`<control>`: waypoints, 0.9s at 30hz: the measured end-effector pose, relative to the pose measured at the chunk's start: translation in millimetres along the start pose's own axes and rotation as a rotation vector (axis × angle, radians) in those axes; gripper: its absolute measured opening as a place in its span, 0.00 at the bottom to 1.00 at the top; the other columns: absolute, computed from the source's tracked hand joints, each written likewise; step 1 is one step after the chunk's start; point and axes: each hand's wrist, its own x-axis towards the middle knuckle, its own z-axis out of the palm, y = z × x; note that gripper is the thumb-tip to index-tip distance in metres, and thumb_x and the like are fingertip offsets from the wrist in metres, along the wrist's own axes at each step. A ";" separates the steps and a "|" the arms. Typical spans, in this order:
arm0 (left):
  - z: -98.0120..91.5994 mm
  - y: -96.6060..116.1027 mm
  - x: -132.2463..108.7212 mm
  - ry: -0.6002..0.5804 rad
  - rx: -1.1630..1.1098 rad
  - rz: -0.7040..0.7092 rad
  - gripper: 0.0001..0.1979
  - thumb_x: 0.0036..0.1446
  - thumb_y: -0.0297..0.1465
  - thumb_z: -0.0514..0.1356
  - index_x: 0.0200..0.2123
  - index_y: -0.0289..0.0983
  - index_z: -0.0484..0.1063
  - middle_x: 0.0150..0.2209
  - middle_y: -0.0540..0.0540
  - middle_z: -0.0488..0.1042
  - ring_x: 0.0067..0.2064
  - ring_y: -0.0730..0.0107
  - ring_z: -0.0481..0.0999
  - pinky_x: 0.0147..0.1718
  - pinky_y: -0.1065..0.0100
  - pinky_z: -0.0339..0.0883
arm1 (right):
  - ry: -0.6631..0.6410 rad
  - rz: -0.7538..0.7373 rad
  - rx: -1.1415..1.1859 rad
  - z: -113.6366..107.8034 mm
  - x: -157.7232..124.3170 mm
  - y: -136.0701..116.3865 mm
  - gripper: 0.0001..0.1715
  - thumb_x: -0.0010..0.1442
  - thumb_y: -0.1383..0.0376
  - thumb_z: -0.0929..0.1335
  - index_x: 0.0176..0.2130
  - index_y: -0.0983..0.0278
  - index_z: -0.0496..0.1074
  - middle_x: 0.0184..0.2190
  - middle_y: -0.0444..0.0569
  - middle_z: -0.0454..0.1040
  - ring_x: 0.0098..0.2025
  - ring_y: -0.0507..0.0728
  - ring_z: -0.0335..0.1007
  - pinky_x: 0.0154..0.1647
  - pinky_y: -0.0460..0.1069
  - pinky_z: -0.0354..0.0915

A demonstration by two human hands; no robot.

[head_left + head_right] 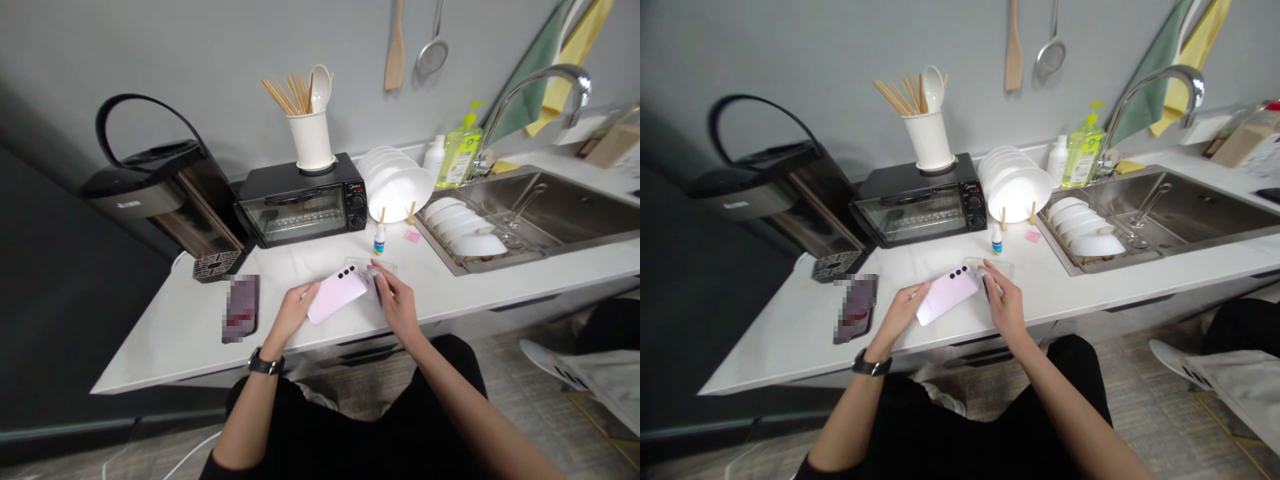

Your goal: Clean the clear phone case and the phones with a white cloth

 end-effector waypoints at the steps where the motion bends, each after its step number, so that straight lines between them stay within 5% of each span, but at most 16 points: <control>1: 5.6 -0.5 -6.9 -0.050 -0.050 -0.018 0.26 0.67 0.50 0.54 0.32 0.34 0.77 0.28 0.49 0.76 0.29 0.67 0.70 0.28 0.69 0.61 | -0.034 0.030 0.059 4.9 0.3 -0.2 0.22 0.75 0.56 0.61 0.57 0.61 0.77 0.61 0.54 0.76 0.64 0.63 0.73 0.65 0.60 0.70; 4: 17.4 -0.3 -17.3 -0.079 -0.026 0.007 0.22 0.68 0.47 0.55 0.33 0.36 0.77 0.30 0.48 0.78 0.32 0.66 0.73 0.31 0.69 0.63 | -0.145 0.049 0.116 18.0 -1.4 7.5 0.21 0.73 0.56 0.64 0.55 0.62 0.80 0.58 0.53 0.79 0.62 0.64 0.74 0.65 0.61 0.69; 8: 18.2 4.0 -24.4 -0.015 0.178 0.069 0.14 0.65 0.43 0.62 0.49 0.42 0.75 0.43 0.49 0.81 0.40 0.62 0.79 0.40 0.66 0.69 | -0.142 0.017 0.010 24.6 -3.4 20.4 0.19 0.71 0.58 0.66 0.52 0.61 0.82 0.54 0.53 0.81 0.58 0.64 0.78 0.64 0.61 0.71; 12: 16.7 6.4 -39.8 -0.069 0.388 0.201 0.33 0.55 0.39 0.72 0.62 0.43 0.67 0.55 0.43 0.73 0.55 0.52 0.75 0.55 0.56 0.70 | -0.137 -0.026 -0.128 25.8 -2.9 18.3 0.19 0.72 0.62 0.64 0.53 0.62 0.81 0.54 0.53 0.81 0.56 0.63 0.79 0.62 0.59 0.73; 21: 24.1 -6.9 -50.5 0.039 0.480 0.303 0.33 0.54 0.41 0.74 0.61 0.41 0.71 0.48 0.43 0.68 0.52 0.52 0.71 0.55 0.51 0.71 | -0.270 -0.199 -0.662 11.4 -39.2 -7.2 0.27 0.76 0.60 0.60 0.67 0.68 0.69 0.73 0.58 0.60 0.73 0.72 0.55 0.70 0.71 0.57; 27: 25.0 -15.5 -52.3 0.053 0.545 0.322 0.41 0.60 0.39 0.69 0.72 0.41 0.55 0.53 0.40 0.71 0.56 0.49 0.69 0.57 0.48 0.70 | -0.412 -0.258 -0.641 47.1 -53.1 -29.0 0.43 0.73 0.48 0.63 0.70 0.78 0.61 0.71 0.69 0.59 0.75 0.74 0.51 0.73 0.71 0.52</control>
